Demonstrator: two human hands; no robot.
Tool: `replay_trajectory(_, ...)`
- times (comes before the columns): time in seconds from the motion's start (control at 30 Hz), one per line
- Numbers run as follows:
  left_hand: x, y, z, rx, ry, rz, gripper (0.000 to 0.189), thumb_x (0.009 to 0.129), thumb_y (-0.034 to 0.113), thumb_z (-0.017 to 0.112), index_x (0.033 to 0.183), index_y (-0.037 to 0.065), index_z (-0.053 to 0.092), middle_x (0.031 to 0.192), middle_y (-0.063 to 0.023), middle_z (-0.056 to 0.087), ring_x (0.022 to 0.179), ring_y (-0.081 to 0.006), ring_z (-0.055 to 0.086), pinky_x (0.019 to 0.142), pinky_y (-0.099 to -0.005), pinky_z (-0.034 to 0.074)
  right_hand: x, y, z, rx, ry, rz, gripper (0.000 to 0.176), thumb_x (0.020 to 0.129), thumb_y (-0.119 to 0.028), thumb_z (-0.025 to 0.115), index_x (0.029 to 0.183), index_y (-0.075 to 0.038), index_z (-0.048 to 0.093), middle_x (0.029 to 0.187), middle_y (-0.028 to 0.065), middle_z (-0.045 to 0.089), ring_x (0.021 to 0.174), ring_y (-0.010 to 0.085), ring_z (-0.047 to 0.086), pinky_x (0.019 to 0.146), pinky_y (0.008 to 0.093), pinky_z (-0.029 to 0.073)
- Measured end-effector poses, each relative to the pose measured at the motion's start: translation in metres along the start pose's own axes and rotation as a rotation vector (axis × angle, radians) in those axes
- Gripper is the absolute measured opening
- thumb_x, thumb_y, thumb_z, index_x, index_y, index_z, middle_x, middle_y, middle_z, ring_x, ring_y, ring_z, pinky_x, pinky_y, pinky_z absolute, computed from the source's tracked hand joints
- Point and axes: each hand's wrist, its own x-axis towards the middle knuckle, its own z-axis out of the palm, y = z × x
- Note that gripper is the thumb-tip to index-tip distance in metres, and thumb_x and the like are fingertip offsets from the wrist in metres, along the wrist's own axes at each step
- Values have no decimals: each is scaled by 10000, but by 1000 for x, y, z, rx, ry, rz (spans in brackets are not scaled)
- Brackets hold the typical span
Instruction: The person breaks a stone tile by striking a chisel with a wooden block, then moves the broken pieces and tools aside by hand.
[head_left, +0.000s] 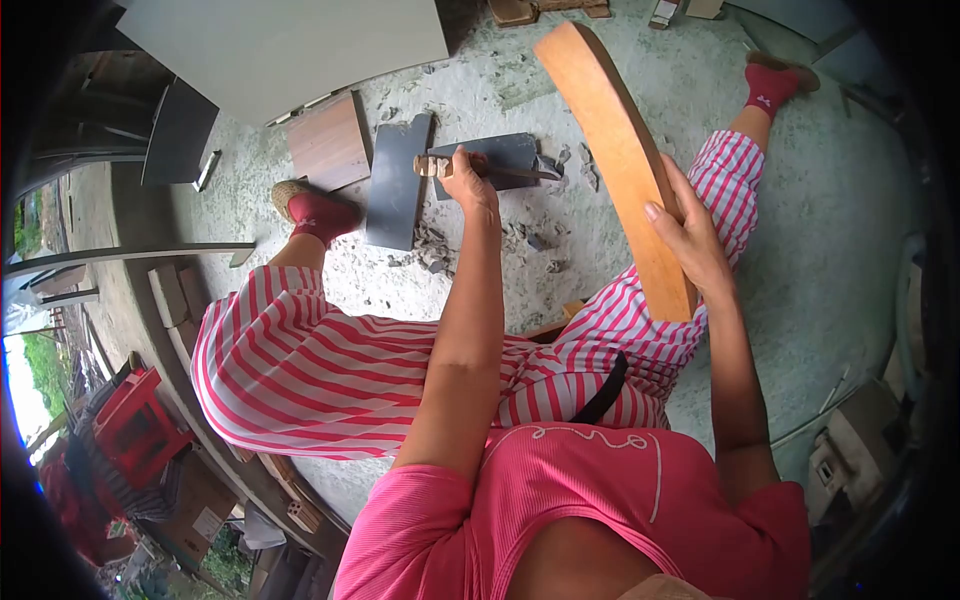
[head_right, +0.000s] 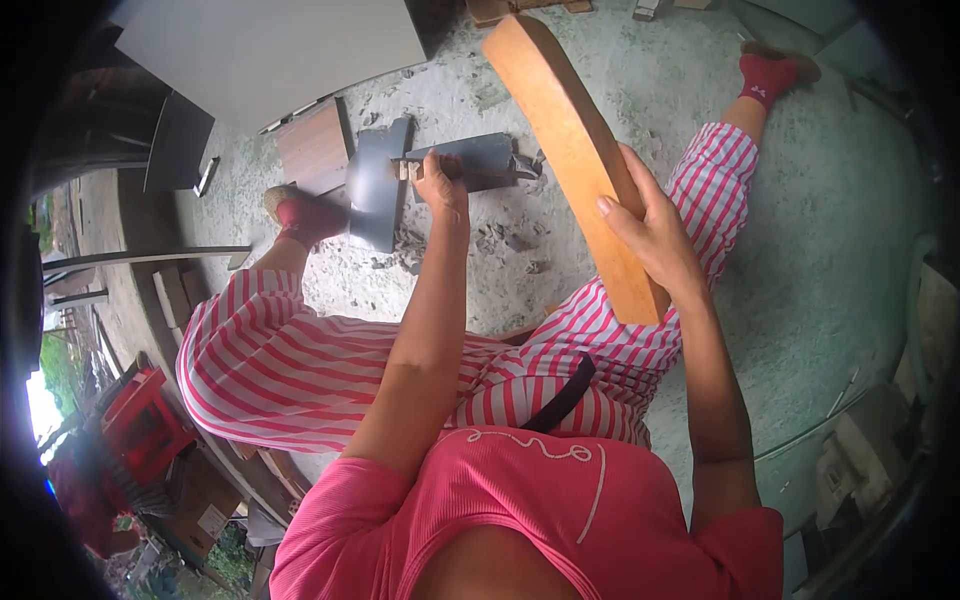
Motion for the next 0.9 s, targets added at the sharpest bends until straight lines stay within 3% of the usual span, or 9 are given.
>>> replay_trajectory(0.2, 2, 14, 22, 22, -81, 2, 235, 789, 96, 632, 905, 52, 432, 728, -58, 512, 609, -145, 519, 550, -308, 482, -19, 36, -7, 14, 20, 97, 646, 854, -175, 574, 1386, 25, 268, 1356, 161, 400, 1236, 198, 398, 1019, 306, 311)
replay_trajectory(0.43, 1, 40, 57, 29, -191, 164, 250, 787, 112, 649, 911, 68, 435, 731, -41, 504, 614, -143, 512, 567, -300, 462, -22, 37, -3, 102, 141, 230, 622, 869, -225, 564, 1383, -4, 292, 1317, 150, 444, 1193, 200, 440, 982, 312, 348)
replay_trajectory(0.53, -17, 47, 70, 197, -196, 244, 231, 794, 139, 652, 882, 50, 459, 733, -39, 508, 624, -131, 507, 579, -280, 445, -26, 40, -3, 91, 165, 343, 637, 891, -272, 543, 1399, -3, 268, 1394, 156, 362, 1268, 215, 366, 1024, 296, 297)
replay_trajectory(0.6, -24, 46, 73, 238, -200, 257, 236, 793, 146, 656, 882, 47, 461, 735, -44, 522, 630, -133, 518, 586, -278, 444, -31, 53, -1, 50, 235, 304, 603, 879, -280, 552, 1376, -29, 322, 1271, 141, 487, 1150, 207, 478, 955, 310, 370)
replay_trajectory(0.9, -42, 15, 68, 332, -227, 225, 248, 780, 153, 678, 877, 40, 480, 742, -64, 563, 653, -148, 561, 591, -275, 444, -40, 81, 2, 115, 230, 411, 601, 878, -315, 549, 1367, -32, 342, 1257, 147, 498, 1140, 217, 485, 939, 317, 379)
